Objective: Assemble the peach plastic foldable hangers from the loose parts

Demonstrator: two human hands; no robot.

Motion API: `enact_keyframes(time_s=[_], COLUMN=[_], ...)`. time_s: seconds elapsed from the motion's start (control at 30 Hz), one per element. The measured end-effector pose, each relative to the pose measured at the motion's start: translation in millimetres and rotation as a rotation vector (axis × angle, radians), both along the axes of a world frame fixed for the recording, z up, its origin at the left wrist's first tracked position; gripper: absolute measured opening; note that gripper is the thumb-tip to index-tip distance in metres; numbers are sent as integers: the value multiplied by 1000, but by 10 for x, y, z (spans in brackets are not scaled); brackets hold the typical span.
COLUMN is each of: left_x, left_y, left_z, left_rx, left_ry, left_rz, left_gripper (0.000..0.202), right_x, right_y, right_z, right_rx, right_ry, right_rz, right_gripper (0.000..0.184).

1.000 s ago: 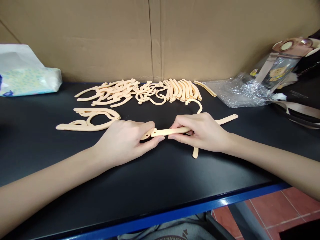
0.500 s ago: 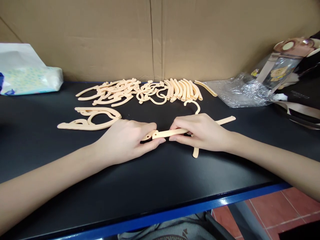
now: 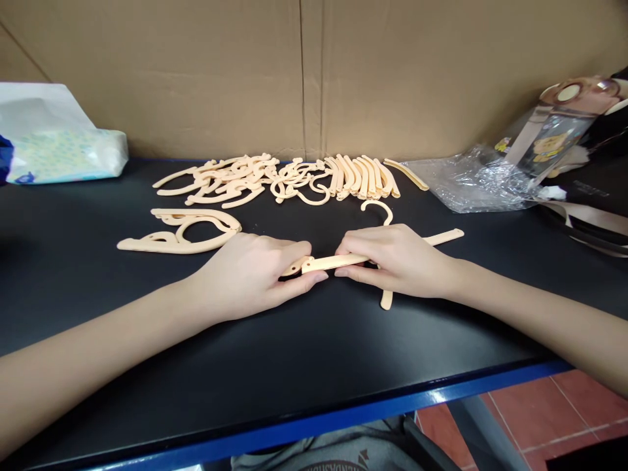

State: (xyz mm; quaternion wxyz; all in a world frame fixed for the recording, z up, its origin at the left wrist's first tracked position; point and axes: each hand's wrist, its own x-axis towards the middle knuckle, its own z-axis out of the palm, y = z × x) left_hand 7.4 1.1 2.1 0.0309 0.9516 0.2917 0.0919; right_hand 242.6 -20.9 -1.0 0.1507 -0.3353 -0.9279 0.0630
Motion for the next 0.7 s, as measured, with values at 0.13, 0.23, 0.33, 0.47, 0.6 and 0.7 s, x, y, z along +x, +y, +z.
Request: enact_keyframes(time_s=[0.13,0.23,0.33,0.47,0.6,0.7], left_x=[-5,-16,-21,-14,-14,-21], left_y=[1,3,7,11,12,13], left_z=[-3,-15,-30,-31,-21,-22], left_rx=[11,28,36,31,29,21], left_ry=[6,5,7,26,42,46], left_rz=[-2,-6,-13,-9,-6,-5], left_gripper=[34,33,31,29,29,28], right_x=[-5,-2,4,4,-2,-1], right_y=[-2,-8,-11,-11,-8,-10], right_z=[1,3,1,-10,-10,-5], right_rx=[-6,3,14,22,22,19], right_ry=[-7,-13,-17,-16,-19,-21], right_rz=[-6,-12,-14,-7,-9,-10], right_gripper=[17,16,15,13,13,14])
